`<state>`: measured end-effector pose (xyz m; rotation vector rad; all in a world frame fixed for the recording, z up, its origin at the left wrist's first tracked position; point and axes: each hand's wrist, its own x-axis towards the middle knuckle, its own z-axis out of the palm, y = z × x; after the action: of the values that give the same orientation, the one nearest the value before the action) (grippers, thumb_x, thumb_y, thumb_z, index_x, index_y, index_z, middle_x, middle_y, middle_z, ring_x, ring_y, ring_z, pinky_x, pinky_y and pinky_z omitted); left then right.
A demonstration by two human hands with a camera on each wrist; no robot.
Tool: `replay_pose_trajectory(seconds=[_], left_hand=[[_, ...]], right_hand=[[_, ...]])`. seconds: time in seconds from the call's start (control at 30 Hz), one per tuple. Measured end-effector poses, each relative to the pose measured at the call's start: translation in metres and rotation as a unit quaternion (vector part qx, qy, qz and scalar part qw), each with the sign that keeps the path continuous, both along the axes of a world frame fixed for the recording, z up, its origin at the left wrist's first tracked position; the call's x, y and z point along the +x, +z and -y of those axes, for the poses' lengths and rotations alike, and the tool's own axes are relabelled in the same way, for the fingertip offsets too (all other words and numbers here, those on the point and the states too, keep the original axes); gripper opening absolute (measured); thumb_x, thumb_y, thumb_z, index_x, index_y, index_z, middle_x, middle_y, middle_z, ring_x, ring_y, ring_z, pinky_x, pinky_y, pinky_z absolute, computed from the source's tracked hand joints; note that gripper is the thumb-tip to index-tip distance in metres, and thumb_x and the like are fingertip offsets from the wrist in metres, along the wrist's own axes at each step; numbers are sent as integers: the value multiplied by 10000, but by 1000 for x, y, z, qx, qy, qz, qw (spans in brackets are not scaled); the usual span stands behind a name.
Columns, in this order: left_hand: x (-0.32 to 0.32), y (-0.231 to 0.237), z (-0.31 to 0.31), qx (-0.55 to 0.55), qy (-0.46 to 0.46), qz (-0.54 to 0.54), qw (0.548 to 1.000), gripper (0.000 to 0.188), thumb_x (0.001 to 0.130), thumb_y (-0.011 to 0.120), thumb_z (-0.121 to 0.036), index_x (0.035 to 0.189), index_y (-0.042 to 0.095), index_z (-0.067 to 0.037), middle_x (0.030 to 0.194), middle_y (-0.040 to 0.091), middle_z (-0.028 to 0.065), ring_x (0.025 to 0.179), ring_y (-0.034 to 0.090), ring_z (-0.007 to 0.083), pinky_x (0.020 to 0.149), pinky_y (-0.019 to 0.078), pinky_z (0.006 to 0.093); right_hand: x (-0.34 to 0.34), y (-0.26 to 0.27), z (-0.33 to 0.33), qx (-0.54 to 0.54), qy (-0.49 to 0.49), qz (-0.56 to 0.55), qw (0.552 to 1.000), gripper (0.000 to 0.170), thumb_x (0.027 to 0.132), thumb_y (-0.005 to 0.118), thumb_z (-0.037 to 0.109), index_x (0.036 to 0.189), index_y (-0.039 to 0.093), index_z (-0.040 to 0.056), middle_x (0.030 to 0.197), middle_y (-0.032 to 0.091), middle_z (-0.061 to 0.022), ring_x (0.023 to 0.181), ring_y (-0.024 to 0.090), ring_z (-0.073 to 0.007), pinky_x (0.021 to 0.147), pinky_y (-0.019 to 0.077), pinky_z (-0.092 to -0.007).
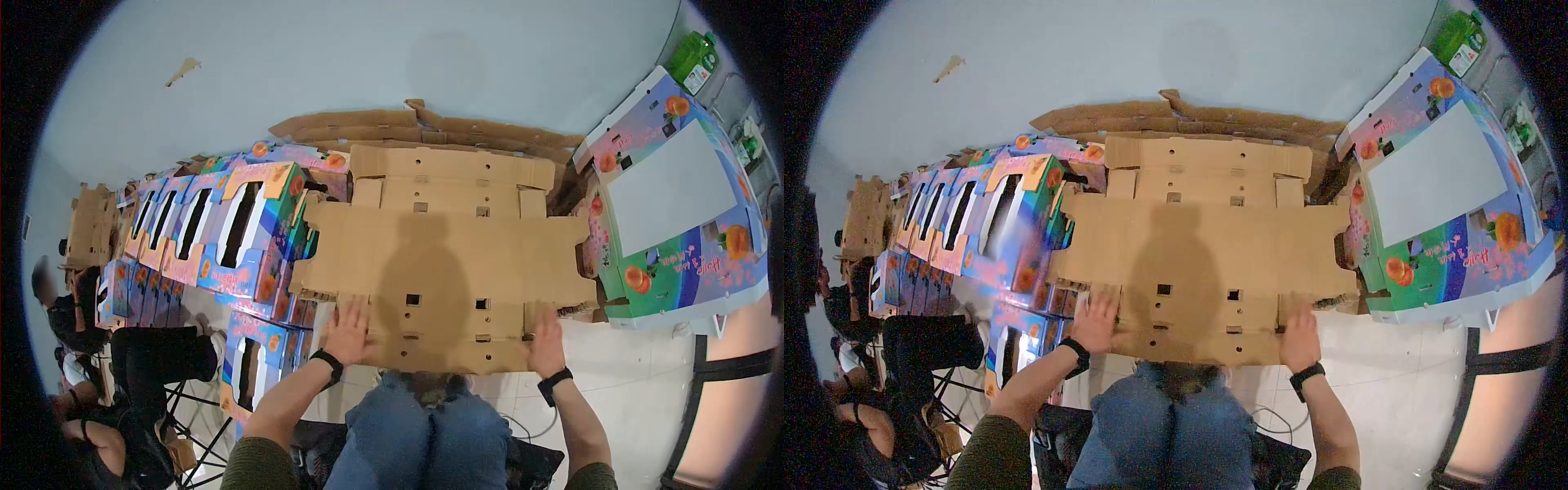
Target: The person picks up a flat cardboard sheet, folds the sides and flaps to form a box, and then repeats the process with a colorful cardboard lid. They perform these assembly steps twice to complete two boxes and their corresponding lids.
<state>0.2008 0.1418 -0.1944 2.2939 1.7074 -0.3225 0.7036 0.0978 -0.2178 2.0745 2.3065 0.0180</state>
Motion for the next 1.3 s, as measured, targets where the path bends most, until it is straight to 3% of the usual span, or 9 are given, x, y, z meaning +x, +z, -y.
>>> replay_pose_trajectory(seconds=[0.2, 0.63, 0.83, 0.9, 0.97, 1.03, 1.1, 1.23, 1.3], left_hand=[[12, -14, 8, -80, -99, -46, 991, 1285, 699, 662, -844, 1637, 161, -123, 1674, 101, 268, 1559, 64, 453, 1153, 103, 756], [10, -52, 7, -113, -93, -76, 986, 1349, 656, 646, -897, 1646, 82, -176, 1688, 5, 256, 1557, -22, 463, 1122, 68, 796], [37, -31, -4, -112, -62, -166, 978, 943, 894, 577, -655, 1638, 190, -223, 1709, 13, 187, 1567, 39, 421, 1154, 177, 721], [36, -85, -25, -52, -54, -108, 991, 762, 917, 606, -505, 1580, 348, -232, 1645, 292, 203, 1501, 298, 417, 1120, 241, 722], [42, 34, -38, -171, -78, -58, 980, 617, 926, 627, -393, 1492, 477, -202, 1430, 581, 186, 1327, 545, 367, 1091, 366, 628], [14, 65, -49, -160, -83, 100, 979, 531, 954, 610, -361, 1443, 522, -174, 1280, 676, 179, 1223, 627, 339, 1045, 457, 492], [-27, 87, -49, -135, -105, 178, 969, 503, 996, 564, -373, 1425, 531, -112, 1319, 643, 204, 1215, 622, 339, 1003, 485, 435], [-118, 145, 14, -81, 86, 274, 954, 634, 1000, 562, -465, 1430, 505, -2, 1374, 600, 246, 1261, 588, 376, 1055, 465, 419], [-177, 100, 50, -13, 131, 247, 960, 571, 971, 573, -441, 1370, 566, -33, 1253, 656, 254, 1174, 630, 404, 1003, 498, 457]], right_hand=[[-9, -1, 17, -116, 111, -27, 987, 1190, 678, 721, 786, 1581, 338, 112, 1662, 204, -232, 1532, 174, -443, 1181, 94, -734], [-2, -33, 14, -123, 121, 6, 985, 1288, 571, 824, 746, 1580, 341, 108, 1638, 239, -257, 1522, 160, -489, 1169, 84, -757], [0, -85, 8, -14, 140, 161, 977, 1031, 811, 705, 664, 1560, 354, 49, 1634, 236, -283, 1522, 152, -501, 1154, 112, -761], [-30, -15, -12, -154, 101, 84, 979, 905, 890, 651, 565, 1570, 340, 55, 1640, 241, -265, 1515, 176, -496, 1152, 138, -755], [-85, 96, -15, -250, 74, 45, 964, 704, 982, 573, 417, 1552, 379, 53, 1617, 317, -250, 1498, 261, -450, 1196, 229, -631], [-75, 104, -9, -260, 118, -133, 949, 687, 988, 580, 412, 1553, 388, 71, 1617, 335, -234, 1490, 315, -406, 1201, 283, -526], [-53, 113, -3, -269, 154, -279, 909, 685, 995, 591, 428, 1523, 415, 28, 1565, 423, -238, 1439, 427, -346, 1184, 348, -385], [-84, 237, 51, -316, 45, -245, 915, 621, 1010, 578, 345, 1502, 427, -3, 1536, 459, -241, 1419, 449, -372, 1181, 351, -413], [-98, 259, 82, -269, 19, -257, 928, 570, 1014, 569, 290, 1489, 449, 1, 1524, 476, -235, 1403, 471, -372, 1177, 351, -410]])
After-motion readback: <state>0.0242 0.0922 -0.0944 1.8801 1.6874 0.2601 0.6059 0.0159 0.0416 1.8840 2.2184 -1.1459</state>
